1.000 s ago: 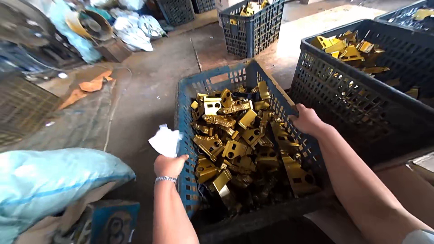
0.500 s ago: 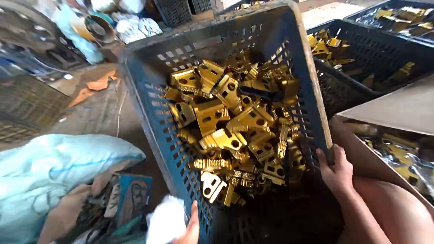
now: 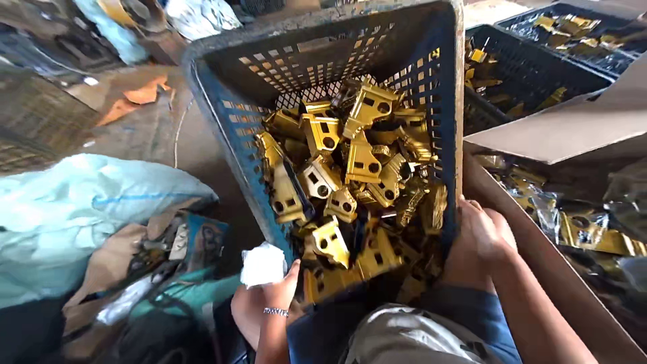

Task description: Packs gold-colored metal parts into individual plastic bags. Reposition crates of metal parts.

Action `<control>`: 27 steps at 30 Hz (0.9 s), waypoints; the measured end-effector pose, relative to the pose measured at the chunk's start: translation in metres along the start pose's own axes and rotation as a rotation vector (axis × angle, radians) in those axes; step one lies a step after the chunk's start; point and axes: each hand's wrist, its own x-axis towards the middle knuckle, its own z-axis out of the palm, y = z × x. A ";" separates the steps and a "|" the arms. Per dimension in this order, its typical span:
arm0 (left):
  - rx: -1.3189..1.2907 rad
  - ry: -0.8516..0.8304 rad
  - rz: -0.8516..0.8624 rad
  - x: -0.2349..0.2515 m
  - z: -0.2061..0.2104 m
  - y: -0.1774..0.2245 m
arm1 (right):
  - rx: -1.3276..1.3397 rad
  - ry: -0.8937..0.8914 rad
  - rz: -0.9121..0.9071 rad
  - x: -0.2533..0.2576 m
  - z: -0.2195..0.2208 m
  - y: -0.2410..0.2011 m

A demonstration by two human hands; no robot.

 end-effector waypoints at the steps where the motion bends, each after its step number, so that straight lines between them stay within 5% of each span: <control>1: 0.012 0.011 -0.006 0.000 0.000 0.002 | -0.048 -0.018 0.033 0.006 -0.005 -0.001; 3: 0.036 0.021 0.014 0.000 0.002 0.003 | -0.193 -0.044 -0.041 0.023 -0.013 -0.008; 7: 0.040 0.014 0.043 -0.001 0.003 0.006 | -0.413 0.043 -0.746 0.029 0.004 -0.083; 10: 0.007 -0.007 -0.034 0.003 0.004 0.005 | -0.485 -0.241 -1.082 0.044 0.057 -0.170; 12: 0.152 -0.006 -0.078 0.002 -0.001 0.009 | -0.625 -0.466 -0.986 0.066 0.106 -0.221; 15: 0.268 0.078 -0.095 -0.004 -0.004 0.005 | -0.798 -0.494 -0.775 0.132 0.175 -0.255; 19: 0.278 0.061 -0.131 -0.006 -0.002 0.030 | -0.899 -0.548 -0.603 0.204 0.220 -0.233; 24: 0.393 0.042 0.073 0.010 0.005 -0.009 | -1.244 -0.534 -0.601 0.145 0.213 -0.204; 27: 0.339 0.065 0.072 0.012 0.006 -0.024 | -1.181 -0.507 -0.585 0.088 0.192 -0.161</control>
